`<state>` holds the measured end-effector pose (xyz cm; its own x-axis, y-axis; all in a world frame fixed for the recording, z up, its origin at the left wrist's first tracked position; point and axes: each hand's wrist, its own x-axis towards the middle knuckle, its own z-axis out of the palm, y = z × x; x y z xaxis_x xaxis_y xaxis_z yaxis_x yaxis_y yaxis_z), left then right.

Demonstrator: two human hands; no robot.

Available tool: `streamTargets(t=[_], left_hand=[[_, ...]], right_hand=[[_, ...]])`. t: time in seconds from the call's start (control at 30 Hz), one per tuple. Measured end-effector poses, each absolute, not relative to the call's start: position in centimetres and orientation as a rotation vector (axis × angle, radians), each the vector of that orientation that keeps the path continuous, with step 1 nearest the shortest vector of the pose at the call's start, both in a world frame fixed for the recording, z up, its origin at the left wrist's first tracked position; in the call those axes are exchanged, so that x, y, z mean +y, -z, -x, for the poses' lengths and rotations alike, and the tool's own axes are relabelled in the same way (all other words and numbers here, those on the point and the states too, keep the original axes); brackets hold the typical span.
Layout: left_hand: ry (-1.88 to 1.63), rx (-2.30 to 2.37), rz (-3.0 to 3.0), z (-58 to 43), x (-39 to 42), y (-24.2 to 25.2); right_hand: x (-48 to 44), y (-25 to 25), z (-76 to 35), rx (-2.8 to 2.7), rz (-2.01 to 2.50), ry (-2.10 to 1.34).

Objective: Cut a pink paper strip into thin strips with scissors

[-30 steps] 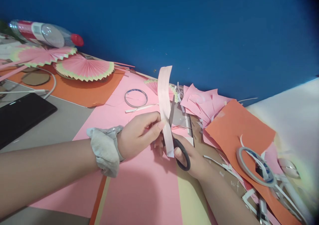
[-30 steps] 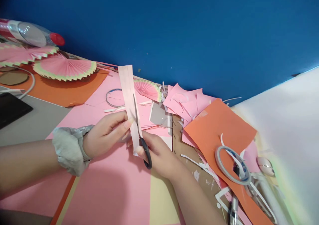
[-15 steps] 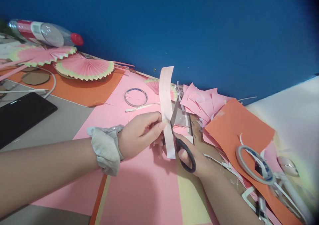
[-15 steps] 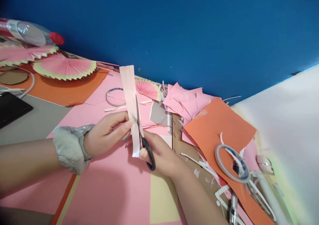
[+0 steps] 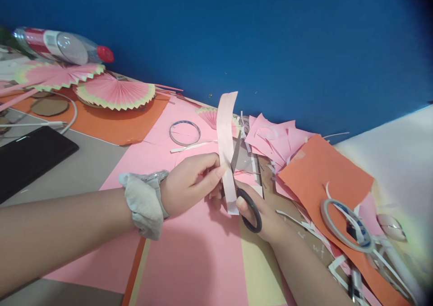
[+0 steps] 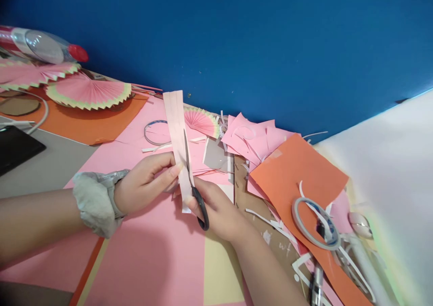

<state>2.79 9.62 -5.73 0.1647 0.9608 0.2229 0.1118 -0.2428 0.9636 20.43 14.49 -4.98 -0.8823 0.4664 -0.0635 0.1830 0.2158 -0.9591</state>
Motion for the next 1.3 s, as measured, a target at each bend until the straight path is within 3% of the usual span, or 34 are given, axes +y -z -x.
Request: streamTargets(t=[1.3], left_hand=[[-1.22,0.967,-1.418,-2.94,9.51,5.82]], right_hand=[[14.15,5.54,-20.38,-2.137,0.621,-1.799]])
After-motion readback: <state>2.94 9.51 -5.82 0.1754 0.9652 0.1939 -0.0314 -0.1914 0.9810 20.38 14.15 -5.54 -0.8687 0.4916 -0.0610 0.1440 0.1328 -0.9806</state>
